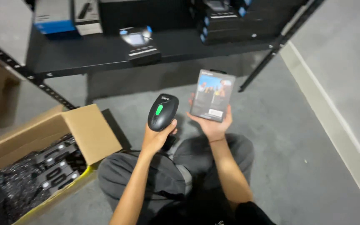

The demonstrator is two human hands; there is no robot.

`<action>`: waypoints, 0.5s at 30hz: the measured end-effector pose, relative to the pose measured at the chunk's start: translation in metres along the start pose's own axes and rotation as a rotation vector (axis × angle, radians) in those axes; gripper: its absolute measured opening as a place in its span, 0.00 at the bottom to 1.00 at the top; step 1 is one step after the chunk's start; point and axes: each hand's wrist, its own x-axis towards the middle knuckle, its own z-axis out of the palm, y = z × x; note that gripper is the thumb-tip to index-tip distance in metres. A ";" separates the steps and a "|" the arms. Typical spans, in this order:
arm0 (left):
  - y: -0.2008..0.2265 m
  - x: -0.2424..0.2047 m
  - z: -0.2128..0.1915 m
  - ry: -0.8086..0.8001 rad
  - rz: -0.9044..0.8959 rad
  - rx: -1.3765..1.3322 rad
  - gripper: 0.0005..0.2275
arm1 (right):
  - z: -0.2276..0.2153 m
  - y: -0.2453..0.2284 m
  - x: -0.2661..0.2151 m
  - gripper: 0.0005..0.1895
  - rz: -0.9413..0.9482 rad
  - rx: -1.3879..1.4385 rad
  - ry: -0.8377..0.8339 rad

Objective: The person sits on the floor and repeatedly picks up small black boxes from a cardboard carton. They use a handheld barcode scanner to scan each box and then place it onto a metal shelf, stacking them in neat rows.

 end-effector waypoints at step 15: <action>-0.003 -0.053 0.016 -0.036 -0.135 0.126 0.08 | 0.008 0.056 -0.002 0.29 -0.002 0.106 -0.090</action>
